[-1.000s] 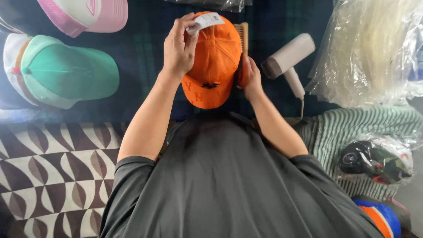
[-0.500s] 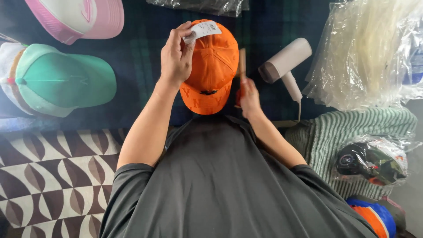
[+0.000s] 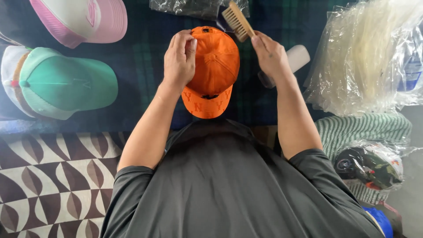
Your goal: The person removes an orange baseball cap from a plastic bag and places it on a wooden bowl. They then use a brush to clean the exterior and interior of the cap, turning it over to reach different areas.
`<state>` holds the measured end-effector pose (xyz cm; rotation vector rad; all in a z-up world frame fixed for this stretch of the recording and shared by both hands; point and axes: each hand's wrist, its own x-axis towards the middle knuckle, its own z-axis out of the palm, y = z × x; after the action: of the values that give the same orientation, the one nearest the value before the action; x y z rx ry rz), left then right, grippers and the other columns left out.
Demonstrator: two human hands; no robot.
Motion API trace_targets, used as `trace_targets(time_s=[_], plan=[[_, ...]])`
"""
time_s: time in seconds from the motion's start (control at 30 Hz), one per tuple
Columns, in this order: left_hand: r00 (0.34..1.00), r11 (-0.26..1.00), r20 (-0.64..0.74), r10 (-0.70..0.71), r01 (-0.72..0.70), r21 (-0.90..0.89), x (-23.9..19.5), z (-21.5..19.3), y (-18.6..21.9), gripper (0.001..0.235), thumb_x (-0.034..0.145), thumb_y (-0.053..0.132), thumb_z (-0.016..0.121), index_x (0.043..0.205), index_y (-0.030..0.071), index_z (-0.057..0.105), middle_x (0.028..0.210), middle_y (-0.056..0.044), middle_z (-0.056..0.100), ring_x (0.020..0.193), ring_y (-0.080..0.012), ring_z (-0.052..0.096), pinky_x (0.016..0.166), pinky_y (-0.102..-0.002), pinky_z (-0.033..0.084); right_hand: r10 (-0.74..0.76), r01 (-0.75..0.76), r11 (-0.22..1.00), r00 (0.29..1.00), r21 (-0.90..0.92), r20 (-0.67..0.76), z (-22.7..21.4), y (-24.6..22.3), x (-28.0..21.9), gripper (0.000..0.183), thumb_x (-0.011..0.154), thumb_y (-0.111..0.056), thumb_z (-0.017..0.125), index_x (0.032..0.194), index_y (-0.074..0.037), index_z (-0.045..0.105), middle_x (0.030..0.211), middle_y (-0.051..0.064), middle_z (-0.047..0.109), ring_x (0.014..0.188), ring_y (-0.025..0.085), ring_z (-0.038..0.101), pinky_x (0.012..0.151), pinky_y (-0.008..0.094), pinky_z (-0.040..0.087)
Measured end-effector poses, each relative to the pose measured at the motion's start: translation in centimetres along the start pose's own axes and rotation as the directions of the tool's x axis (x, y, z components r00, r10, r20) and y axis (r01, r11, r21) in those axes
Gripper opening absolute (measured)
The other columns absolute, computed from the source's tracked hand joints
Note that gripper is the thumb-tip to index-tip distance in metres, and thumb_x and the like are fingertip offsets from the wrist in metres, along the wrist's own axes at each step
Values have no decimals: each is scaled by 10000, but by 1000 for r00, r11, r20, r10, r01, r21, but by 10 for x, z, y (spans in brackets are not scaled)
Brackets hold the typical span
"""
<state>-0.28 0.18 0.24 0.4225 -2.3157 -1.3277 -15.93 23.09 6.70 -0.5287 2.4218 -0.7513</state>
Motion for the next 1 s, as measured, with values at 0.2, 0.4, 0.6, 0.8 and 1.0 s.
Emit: trace_targets(time_s=[0.2,0.4,0.6,0.8,1.0], plan=[[983,987,-101,-152,146,-64,-4,-2,10,204,1064,290,426,1128,120,517,1020,-67,636,858,-291,641,730,-436,488,-557,538,830,814,-148,-165,-2,-22,-37,456,1122,-306,550,1388,56,623,1354,255,657,1188,364,690,922,412,606],[980,983,-158,-125,101,-154,-10,-2,-2,211,1109,167,375,1305,94,402,1214,-170,691,1204,-319,720,800,-429,603,-434,348,797,898,-493,-68,-37,24,-18,394,1090,-474,611,1427,-281,680,1278,6,745,1026,212,724,798,360,563],[981,977,-146,-124,95,-190,-17,3,-3,212,1147,261,304,1332,159,321,1162,-207,743,1233,-297,709,675,-354,552,-739,444,546,655,-711,-158,-6,-31,-40,313,1109,-425,670,1336,-237,774,1105,-107,812,949,126,784,544,387,387],[945,951,-195,-263,219,-218,-14,0,3,261,1092,123,351,1352,129,367,1233,-202,740,1226,-330,719,899,-421,605,-418,423,859,905,-287,82,-24,24,1,406,1104,-380,532,1459,-199,610,1438,43,633,1230,277,623,1045,358,454],[936,940,-172,-309,272,-207,-17,-1,7,321,1020,83,373,1329,154,426,1245,-112,757,1206,-272,729,945,-372,564,-545,521,838,815,-164,-197,11,13,-37,388,1108,-195,577,1383,77,600,1395,340,595,1346,418,565,1132,464,455]])
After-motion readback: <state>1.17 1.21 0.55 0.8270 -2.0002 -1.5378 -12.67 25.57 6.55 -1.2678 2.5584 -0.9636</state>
